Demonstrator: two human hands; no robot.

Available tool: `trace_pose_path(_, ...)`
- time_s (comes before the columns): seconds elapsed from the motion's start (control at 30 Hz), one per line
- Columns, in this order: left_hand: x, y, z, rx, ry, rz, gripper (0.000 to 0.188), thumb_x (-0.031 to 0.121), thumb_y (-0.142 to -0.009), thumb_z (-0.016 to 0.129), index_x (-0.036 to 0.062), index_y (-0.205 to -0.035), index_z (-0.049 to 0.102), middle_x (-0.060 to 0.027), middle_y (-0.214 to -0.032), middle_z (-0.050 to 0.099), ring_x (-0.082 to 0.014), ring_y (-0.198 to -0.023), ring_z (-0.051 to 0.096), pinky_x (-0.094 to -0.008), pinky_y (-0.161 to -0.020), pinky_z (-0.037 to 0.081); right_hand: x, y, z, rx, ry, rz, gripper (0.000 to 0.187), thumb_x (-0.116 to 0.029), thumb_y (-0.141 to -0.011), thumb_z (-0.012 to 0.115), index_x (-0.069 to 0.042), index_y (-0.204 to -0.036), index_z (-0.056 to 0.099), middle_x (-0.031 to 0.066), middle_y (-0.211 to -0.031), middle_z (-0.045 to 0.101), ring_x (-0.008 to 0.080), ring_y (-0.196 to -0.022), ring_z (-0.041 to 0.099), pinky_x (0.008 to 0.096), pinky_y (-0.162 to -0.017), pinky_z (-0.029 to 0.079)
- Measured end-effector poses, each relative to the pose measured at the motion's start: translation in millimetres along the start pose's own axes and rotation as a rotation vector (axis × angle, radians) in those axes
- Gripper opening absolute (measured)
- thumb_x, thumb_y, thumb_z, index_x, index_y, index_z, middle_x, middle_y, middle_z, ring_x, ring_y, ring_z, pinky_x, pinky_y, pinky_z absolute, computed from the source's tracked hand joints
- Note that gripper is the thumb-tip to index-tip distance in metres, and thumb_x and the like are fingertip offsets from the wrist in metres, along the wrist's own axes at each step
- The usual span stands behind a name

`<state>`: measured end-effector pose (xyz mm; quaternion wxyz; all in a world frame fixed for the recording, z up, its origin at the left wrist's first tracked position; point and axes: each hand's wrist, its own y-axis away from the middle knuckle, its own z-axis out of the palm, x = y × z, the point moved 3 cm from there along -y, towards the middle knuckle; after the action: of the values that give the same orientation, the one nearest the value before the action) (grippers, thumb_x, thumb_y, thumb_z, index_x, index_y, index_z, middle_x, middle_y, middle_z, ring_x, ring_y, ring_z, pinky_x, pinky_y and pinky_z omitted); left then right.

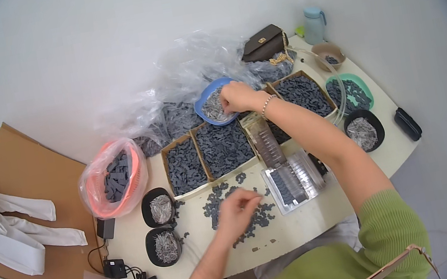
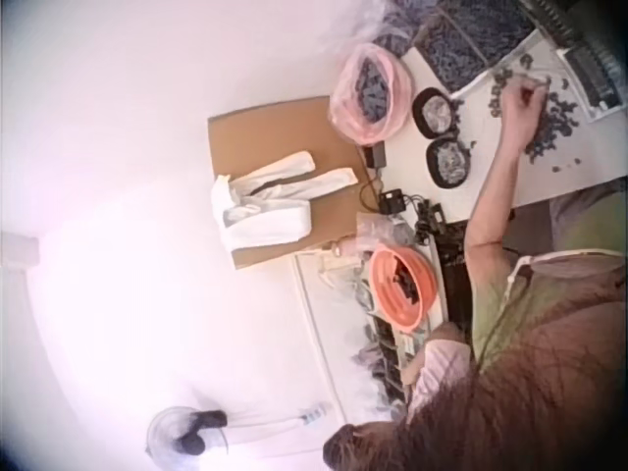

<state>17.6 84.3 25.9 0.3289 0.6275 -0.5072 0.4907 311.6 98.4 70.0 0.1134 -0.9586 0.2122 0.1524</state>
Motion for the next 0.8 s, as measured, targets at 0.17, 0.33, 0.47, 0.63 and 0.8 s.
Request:
trace_pose_path(0.17,8,-16,65,-0.004,-0.274,0.277,0.007,0.004,-0.076,0.072,0.0048,-0.082,0.066,-0.0062,-0.091,0.064,-0.0218,-0.085,0.059,-0.0325,-0.074,0.046,11,9,-3,0.257,-0.065,0.055,0.011,-0.018,-0.069,0.075,-0.010,-0.076,0.072,0.0101,-0.082,0.069,0.0283,-0.080,0.066,0.0395,-0.073,0.052)
trace_pose_path(0.33,13,-16,73,0.083,-0.597,0.447,0.012,0.009,-0.070,0.073,0.0085,-0.081,0.068,-0.0035,-0.095,0.061,-0.0242,-0.091,0.055,-0.0368,-0.077,0.042,13,29,-21,0.461,0.014,0.061,0.011,-0.020,-0.074,0.070,-0.011,-0.080,0.072,0.0110,-0.081,0.067,0.0285,-0.078,0.064,0.0408,-0.071,0.051)
trace_pose_path(0.47,16,-10,76,0.061,-0.696,0.497,0.017,0.012,-0.071,0.073,0.0092,-0.088,0.070,-0.0050,-0.098,0.062,-0.0251,-0.094,0.055,-0.0379,-0.079,0.042,18,47,-36,0.603,-0.433,0.001,0.014,-0.019,-0.077,0.066,-0.008,-0.084,0.071,0.0117,-0.075,0.066,0.0264,-0.073,0.064,0.0394,-0.068,0.050)
trace_pose_path(0.63,24,11,80,0.056,-0.927,0.597,0.031,0.020,-0.074,0.072,0.0045,-0.101,0.067,-0.0107,-0.111,0.060,-0.0273,-0.102,0.055,-0.0402,-0.085,0.042,-21,121,-43,0.131,-0.461,-0.282,0.014,-0.016,-0.079,0.062,-0.004,-0.082,0.068,0.0126,-0.079,0.068,0.0279,-0.074,0.065,0.0383,-0.067,0.051)
trace_pose_path(0.8,30,21,92,0.034,-1.051,0.575,0.044,0.026,-0.075,0.072,-0.0009,-0.109,0.062,-0.0164,-0.118,0.056,-0.0306,-0.108,0.052,-0.0428,-0.089,0.041,-42,203,8,-0.108,0.069,-0.311,0.012,-0.014,-0.080,0.063,-0.003,-0.085,0.063,0.0108,-0.087,0.063,0.0294,-0.079,0.064,0.0413,-0.071,0.052)
